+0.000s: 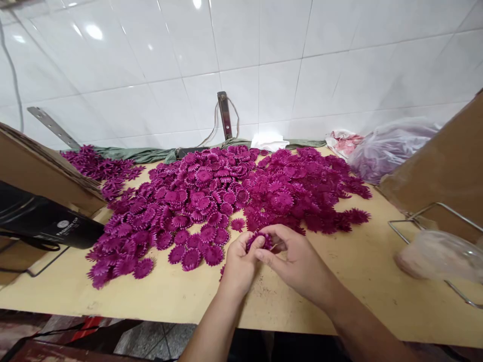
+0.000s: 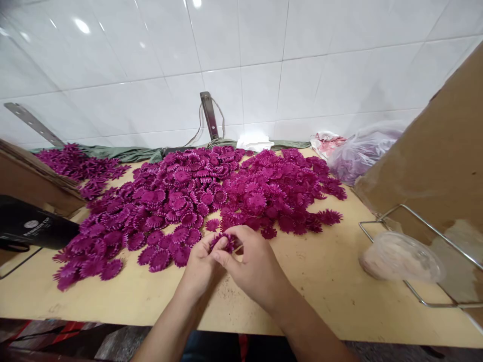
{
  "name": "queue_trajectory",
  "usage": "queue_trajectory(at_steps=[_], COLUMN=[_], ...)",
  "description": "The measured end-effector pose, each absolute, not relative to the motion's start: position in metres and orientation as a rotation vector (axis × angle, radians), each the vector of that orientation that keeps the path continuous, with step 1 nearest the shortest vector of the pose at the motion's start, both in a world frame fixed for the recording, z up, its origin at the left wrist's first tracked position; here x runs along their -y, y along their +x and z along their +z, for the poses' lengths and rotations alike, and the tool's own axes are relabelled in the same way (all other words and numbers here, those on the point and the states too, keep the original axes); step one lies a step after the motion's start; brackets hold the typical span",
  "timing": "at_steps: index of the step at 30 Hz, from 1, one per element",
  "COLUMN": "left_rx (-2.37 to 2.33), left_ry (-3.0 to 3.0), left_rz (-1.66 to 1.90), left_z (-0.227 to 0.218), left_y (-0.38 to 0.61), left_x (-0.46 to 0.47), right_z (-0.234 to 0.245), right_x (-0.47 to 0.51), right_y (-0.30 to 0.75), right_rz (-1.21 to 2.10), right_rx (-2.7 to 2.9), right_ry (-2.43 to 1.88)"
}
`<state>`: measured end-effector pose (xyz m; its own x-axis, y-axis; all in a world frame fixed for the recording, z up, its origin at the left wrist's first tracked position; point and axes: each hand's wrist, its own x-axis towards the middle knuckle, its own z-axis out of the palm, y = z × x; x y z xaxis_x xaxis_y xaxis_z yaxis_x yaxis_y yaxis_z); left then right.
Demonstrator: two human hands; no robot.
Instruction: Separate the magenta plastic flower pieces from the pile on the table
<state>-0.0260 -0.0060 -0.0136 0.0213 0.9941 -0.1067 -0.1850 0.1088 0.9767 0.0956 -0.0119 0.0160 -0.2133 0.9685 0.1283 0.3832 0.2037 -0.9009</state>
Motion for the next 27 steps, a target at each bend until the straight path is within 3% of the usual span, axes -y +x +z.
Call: queue_trajectory(at_steps=[6, 19, 27], left_rx=[-1.184, -1.061, -1.055], left_ry=[1.085, 1.092, 0.956], left_rz=[1.181, 1.198, 1.226], left_z=[-0.012, -0.004, -0.001], left_y=[-0.028, -0.035, -0.03], left_x=[0.009, 0.015, 0.007], right_z=[0.003, 0.018, 0.022], right_x=[0.005, -0.057, -0.021], right_y=[0.094, 0.136, 0.119], right_rz=[1.135, 0.725, 0.805], right_rx=[1.597, 1.147, 1.616], right_ry=[-1.189, -1.432, -1.418])
